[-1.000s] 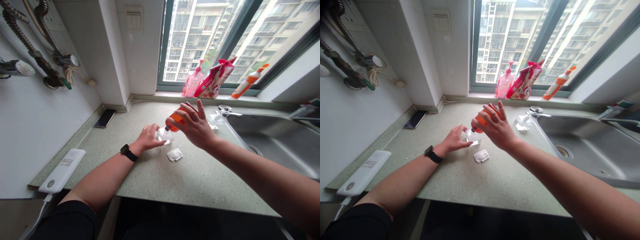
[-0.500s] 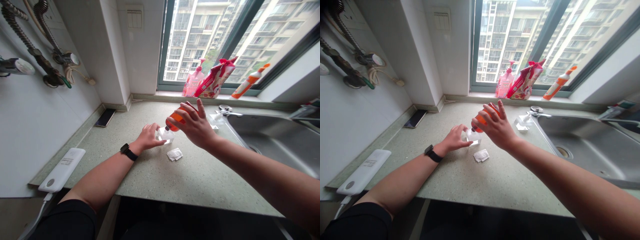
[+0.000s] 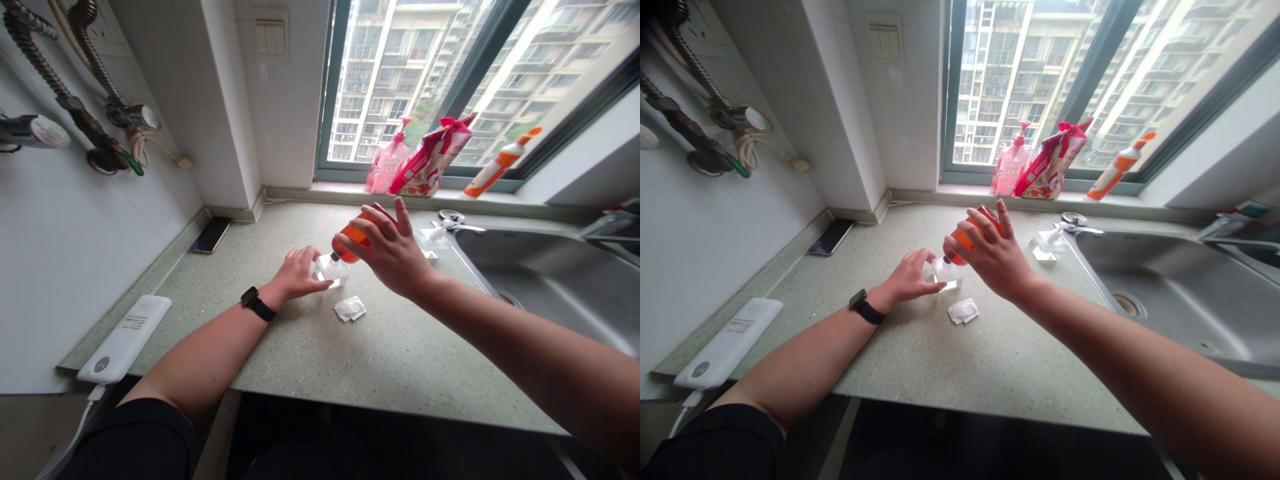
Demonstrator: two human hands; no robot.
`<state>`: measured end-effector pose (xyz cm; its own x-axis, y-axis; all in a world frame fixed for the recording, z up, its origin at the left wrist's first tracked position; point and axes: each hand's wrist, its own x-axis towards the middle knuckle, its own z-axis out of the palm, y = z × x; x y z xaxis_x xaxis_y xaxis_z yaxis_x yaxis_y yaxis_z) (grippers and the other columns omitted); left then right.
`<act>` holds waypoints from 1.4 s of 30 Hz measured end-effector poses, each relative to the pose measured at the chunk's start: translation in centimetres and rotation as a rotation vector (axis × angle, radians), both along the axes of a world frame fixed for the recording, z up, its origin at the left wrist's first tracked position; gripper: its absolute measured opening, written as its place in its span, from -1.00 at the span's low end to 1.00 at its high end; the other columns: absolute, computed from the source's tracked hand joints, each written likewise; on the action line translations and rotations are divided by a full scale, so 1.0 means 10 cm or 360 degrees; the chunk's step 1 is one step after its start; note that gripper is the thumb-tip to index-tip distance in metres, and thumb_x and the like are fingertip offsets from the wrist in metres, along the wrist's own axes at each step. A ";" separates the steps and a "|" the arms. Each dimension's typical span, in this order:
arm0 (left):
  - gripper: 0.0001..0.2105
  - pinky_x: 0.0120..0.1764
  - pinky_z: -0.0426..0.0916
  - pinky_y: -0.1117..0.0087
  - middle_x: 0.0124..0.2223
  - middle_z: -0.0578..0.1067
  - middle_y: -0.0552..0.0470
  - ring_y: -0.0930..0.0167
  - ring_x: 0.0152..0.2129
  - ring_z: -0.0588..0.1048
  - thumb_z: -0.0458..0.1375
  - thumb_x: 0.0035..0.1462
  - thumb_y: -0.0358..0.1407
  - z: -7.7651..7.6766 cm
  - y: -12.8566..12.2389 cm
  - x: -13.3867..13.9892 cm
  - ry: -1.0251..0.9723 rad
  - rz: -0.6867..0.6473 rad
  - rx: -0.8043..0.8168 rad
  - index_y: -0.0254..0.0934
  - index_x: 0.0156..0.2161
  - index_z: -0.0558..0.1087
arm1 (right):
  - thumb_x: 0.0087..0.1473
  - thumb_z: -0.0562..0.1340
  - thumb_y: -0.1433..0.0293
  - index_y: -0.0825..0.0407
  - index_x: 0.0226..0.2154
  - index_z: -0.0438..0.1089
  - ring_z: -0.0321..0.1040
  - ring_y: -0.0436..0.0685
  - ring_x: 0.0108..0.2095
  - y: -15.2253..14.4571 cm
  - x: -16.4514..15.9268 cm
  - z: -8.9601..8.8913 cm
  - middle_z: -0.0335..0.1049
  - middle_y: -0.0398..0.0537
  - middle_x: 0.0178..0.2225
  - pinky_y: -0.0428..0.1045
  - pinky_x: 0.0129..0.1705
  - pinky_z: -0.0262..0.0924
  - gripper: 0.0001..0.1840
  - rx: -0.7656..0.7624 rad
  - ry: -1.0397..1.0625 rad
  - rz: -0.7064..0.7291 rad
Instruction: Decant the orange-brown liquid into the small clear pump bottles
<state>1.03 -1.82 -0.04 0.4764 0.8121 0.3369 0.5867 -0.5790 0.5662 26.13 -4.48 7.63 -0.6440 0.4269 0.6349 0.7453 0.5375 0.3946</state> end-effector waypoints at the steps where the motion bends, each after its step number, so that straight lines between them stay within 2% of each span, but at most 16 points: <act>1: -0.48 0.07 0.37 -0.01 -0.07 0.54 -0.04 0.12 -0.11 0.51 0.41 0.03 0.09 0.00 0.00 0.00 0.0003 -0.0002 -0.0002 -0.15 -0.09 0.32 | 0.28 0.22 0.56 -0.39 0.22 0.34 0.22 0.31 0.35 0.00 0.00 0.00 0.40 -0.13 0.14 0.54 0.54 -0.26 -0.39 -0.0004 -0.0002 0.0001; 8: -0.47 0.09 0.36 0.01 -0.06 0.54 -0.05 0.13 -0.09 0.51 0.41 0.02 0.07 0.02 0.00 0.00 0.0035 0.0010 -0.0018 -0.16 -0.08 0.32 | 0.26 0.23 0.57 -0.47 0.28 0.30 0.18 0.35 0.36 0.01 0.04 -0.04 0.38 -0.14 0.17 0.55 0.53 -0.29 -0.29 -0.0076 0.0029 -0.0033; 14: -0.48 0.07 0.37 0.03 -0.07 0.54 -0.04 0.14 -0.10 0.51 0.42 0.02 0.06 0.02 -0.01 0.01 0.0020 0.0008 0.0005 -0.16 -0.08 0.32 | 0.20 0.25 0.60 -0.47 0.32 0.27 0.11 0.40 0.38 0.00 0.10 -0.11 0.33 -0.10 0.22 0.57 0.50 -0.20 -0.20 -0.0158 0.0074 -0.0148; 21: -0.51 0.08 0.37 0.03 -0.08 0.55 -0.03 0.17 -0.15 0.50 0.42 0.03 0.02 0.02 -0.03 0.02 0.0019 0.0020 0.0053 -0.17 -0.11 0.32 | 0.24 0.19 0.59 -0.45 0.34 0.26 0.09 0.42 0.39 -0.06 0.13 -0.21 0.30 -0.05 0.23 0.62 0.48 -0.24 -0.23 -0.0263 0.0220 -0.0263; 30: -0.50 0.11 0.36 0.00 -0.06 0.55 -0.04 0.15 -0.11 0.50 0.43 0.04 -0.01 0.03 -0.03 0.02 0.0039 0.0044 0.0091 -0.17 -0.06 0.34 | 0.20 0.21 0.61 -0.48 0.40 0.15 0.10 0.48 0.39 -0.06 0.11 -0.41 0.27 -0.07 0.29 0.67 0.47 -0.37 -0.11 -0.0346 0.0469 -0.0290; 37: -0.50 0.10 0.37 0.00 -0.05 0.55 -0.04 0.16 -0.09 0.52 0.43 0.06 -0.02 0.02 -0.05 0.03 0.0019 0.0033 0.0144 -0.17 -0.02 0.37 | 0.21 0.23 0.58 -0.49 0.44 0.05 0.11 0.45 0.40 -0.07 0.16 -0.58 0.29 -0.04 0.26 0.62 0.49 -0.30 -0.07 -0.0298 0.0580 -0.0335; 42: -0.51 0.09 0.38 0.00 -0.06 0.54 -0.05 0.15 -0.08 0.52 0.43 0.08 -0.01 0.04 -0.08 0.03 0.0005 0.0016 0.0187 -0.19 -0.01 0.39 | 0.18 0.27 0.57 -0.46 0.44 0.05 0.11 0.45 0.40 -0.08 0.19 -0.69 0.28 -0.03 0.27 0.61 0.49 -0.25 -0.06 -0.0325 0.0677 -0.0355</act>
